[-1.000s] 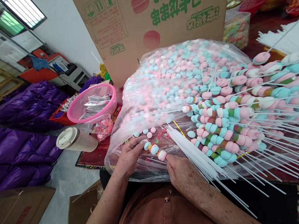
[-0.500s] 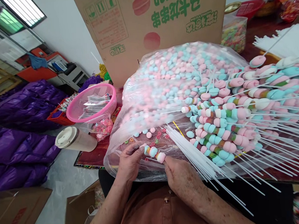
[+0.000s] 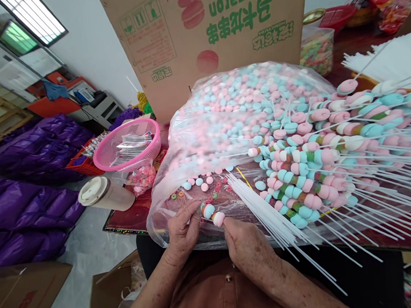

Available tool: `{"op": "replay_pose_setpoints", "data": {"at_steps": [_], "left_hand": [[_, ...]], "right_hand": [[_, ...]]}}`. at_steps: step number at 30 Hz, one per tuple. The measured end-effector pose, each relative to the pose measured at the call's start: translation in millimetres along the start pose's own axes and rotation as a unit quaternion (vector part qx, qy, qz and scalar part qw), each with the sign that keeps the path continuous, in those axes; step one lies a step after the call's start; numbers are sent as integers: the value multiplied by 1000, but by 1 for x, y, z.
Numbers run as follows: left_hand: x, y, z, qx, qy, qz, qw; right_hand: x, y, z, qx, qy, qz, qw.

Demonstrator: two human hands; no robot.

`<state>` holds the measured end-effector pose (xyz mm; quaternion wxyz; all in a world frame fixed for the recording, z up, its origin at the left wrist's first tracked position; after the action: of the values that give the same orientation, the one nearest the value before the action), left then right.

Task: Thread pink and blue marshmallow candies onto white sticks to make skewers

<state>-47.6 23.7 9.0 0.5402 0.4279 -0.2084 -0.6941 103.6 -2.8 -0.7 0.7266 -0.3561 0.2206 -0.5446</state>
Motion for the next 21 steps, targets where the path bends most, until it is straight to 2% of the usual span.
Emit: {"op": "replay_pose_setpoints", "data": {"at_steps": [2, 4, 6, 7, 8, 10, 13, 15, 17, 21], "left_hand": [[2, -1, -1, 14, -3, 6, 1000], [3, -1, -5, 42, -30, 25, 998], [2, -5, -5, 89, -30, 85, 992], [1, -8, -4, 127, -6, 132, 983], [-1, -11, -2, 178, 24, 185, 966], [-6, -15, -6, 304, 68, 274, 910], [-17, -6, -25, 460, 28, 353, 814], [-22, -1, -35, 502, 26, 391, 771], [-25, -3, -38, 516, 78, 418, 744], [-29, 1, -54, 531, 78, 440, 720]], "right_hand": [[-2, -1, -3, -11, -3, 5, 1000], [-6, -2, -3, -46, 4, 12, 999], [-10, -1, 0, -89, 23, 11, 996], [-12, 0, 3, -106, 32, 7, 994], [-13, 0, 4, -116, 37, 3, 993], [-13, -2, 5, -127, 33, 3, 991], [-10, -12, 6, -148, 18, 28, 988], [-8, -18, 7, -137, 7, 43, 990], [-10, -17, 7, -80, -10, 28, 996], [-17, -8, 8, 1, -31, -21, 999]]}}
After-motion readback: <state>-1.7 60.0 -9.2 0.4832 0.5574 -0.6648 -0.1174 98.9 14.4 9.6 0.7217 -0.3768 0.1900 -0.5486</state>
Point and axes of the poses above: each hand's wrist, its own x-axis away from the middle knuckle, its own z-axis out of the back of the hand, y = z × x, the point moved 6 cm from there along -x, towards the middle knuckle, and after that the axes turned 5 degrees about -x, right-handed, at the moved point
